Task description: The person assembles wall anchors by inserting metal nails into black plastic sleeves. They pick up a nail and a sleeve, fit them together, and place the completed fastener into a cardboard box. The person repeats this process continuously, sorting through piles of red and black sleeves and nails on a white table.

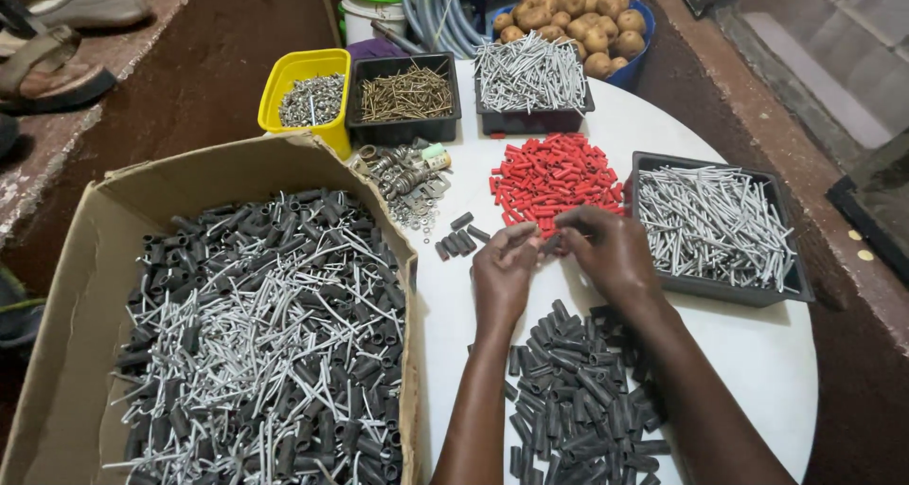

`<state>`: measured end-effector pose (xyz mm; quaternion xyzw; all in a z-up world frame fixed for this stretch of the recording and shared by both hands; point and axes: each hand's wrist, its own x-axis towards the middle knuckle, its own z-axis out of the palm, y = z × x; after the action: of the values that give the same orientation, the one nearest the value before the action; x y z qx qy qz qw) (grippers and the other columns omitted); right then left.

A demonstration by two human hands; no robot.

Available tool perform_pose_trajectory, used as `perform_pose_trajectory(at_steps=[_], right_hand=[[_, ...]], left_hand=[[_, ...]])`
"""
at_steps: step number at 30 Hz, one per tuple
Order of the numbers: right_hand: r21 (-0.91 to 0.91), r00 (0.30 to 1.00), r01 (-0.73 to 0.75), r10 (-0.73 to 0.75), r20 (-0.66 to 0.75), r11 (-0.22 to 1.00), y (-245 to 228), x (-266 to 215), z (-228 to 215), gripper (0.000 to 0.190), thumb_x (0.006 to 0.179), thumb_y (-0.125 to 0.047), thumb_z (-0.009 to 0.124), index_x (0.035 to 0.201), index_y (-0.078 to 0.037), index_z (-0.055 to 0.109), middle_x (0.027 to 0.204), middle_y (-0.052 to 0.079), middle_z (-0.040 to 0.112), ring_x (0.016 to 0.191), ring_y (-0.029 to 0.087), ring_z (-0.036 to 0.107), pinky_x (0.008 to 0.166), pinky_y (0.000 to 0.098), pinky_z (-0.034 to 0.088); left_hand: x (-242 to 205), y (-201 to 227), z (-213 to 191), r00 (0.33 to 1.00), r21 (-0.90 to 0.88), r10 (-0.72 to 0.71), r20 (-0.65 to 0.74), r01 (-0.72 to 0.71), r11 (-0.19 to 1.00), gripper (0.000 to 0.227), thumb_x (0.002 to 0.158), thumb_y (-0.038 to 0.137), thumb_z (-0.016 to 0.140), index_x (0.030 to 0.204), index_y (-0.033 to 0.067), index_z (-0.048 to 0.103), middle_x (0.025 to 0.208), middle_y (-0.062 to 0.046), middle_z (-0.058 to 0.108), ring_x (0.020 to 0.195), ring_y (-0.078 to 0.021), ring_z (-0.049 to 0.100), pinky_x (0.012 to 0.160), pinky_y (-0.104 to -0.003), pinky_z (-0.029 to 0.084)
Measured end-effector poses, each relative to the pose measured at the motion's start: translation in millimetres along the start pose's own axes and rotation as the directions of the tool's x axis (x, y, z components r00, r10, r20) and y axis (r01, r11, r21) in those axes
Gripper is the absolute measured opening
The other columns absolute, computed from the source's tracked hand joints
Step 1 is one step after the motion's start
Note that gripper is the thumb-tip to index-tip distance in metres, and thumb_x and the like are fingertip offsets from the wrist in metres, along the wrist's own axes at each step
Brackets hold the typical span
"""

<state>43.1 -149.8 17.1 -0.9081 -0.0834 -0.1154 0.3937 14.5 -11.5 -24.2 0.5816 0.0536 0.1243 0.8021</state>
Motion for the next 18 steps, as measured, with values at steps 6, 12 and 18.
perform_pose_trajectory(at_steps=[6,12,18], right_hand=[[-0.015,0.999,-0.023,0.023,-0.034,1.000,-6,-6,-4,0.019,0.085,-0.018,0.072,0.101,-0.025,0.078,0.087,0.007,0.076,0.092,0.032,0.071,0.082,0.0435,0.056],[-0.358,0.974,0.226,-0.214,0.073,0.906,33,17,15,0.016,0.079,-0.010,0.072,0.094,-0.014,0.078,0.092,0.017,0.071,0.093,0.040,0.068,0.079,0.0483,0.058],[-0.495,0.982,0.108,-0.016,0.187,0.862,17,3,18,0.022,0.084,-0.026,0.069,0.104,-0.018,0.072,0.104,0.008,0.061,0.108,0.033,0.061,0.081,0.0492,0.059]], left_hand=[[-7,15,0,0.999,0.031,-0.032,0.011,0.032,0.999,0.037,0.084,0.002,0.071,0.120,0.0029,0.068,0.113,-0.019,0.072,0.102,-0.0220,0.072,0.078,-0.027,0.061],[-6,11,-5,0.972,0.456,0.233,-0.033,-0.193,0.869,0.031,0.081,0.004,0.074,0.111,0.0083,0.073,0.105,-0.017,0.071,0.105,-0.0331,0.070,0.088,-0.037,0.058],[-2,-22,-2,0.942,0.699,0.256,0.217,-0.333,0.633,0.033,0.080,0.012,0.074,0.113,0.0128,0.072,0.111,-0.008,0.069,0.117,-0.0299,0.062,0.100,-0.044,0.047]])
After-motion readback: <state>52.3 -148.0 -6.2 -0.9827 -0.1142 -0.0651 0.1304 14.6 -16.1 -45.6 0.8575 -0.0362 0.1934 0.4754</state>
